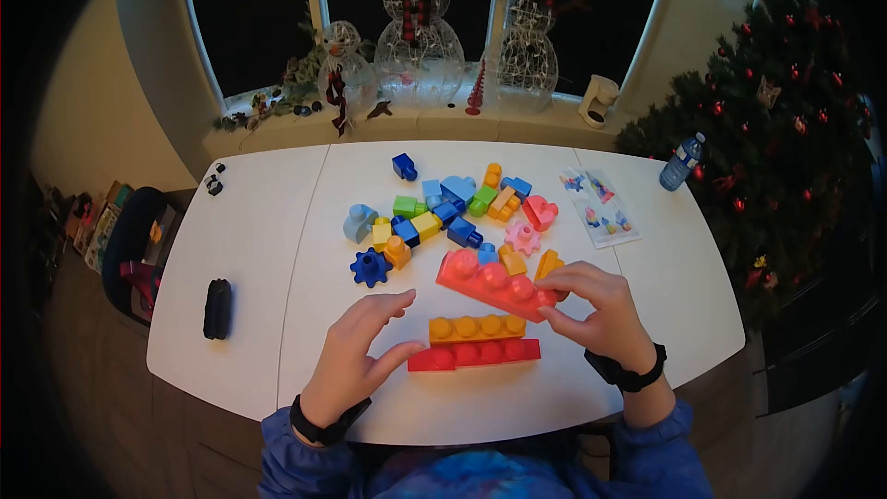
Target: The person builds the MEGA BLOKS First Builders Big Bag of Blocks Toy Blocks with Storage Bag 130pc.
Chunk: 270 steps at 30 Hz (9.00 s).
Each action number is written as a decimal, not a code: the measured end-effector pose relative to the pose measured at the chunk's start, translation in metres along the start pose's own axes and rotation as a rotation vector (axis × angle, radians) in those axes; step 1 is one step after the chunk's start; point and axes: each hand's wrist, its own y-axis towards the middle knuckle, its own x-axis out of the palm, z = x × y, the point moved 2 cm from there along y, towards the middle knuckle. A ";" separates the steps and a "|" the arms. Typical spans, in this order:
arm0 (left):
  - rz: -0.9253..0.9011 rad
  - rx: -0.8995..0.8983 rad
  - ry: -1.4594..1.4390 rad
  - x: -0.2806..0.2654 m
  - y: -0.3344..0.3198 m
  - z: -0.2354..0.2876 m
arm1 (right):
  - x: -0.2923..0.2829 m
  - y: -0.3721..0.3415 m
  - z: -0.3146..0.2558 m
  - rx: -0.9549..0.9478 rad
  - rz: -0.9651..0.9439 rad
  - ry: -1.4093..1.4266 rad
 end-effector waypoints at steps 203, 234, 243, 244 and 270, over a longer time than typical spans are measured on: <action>-0.351 -0.152 -0.014 0.041 0.007 -0.035 | 0.094 0.001 0.007 -0.044 -0.477 -0.069; -0.339 -0.095 0.013 0.040 0.004 -0.039 | 0.087 0.120 0.164 0.361 -0.203 -0.490; -0.350 -0.109 0.017 0.041 0.004 -0.040 | 0.035 0.058 0.046 0.179 -0.277 0.075; -0.354 -0.117 0.020 0.040 0.004 -0.040 | 0.031 0.050 0.032 0.216 -0.347 0.125; -0.344 -0.128 0.003 0.042 0.004 -0.039 | 0.067 0.013 0.009 -0.038 -0.594 -0.280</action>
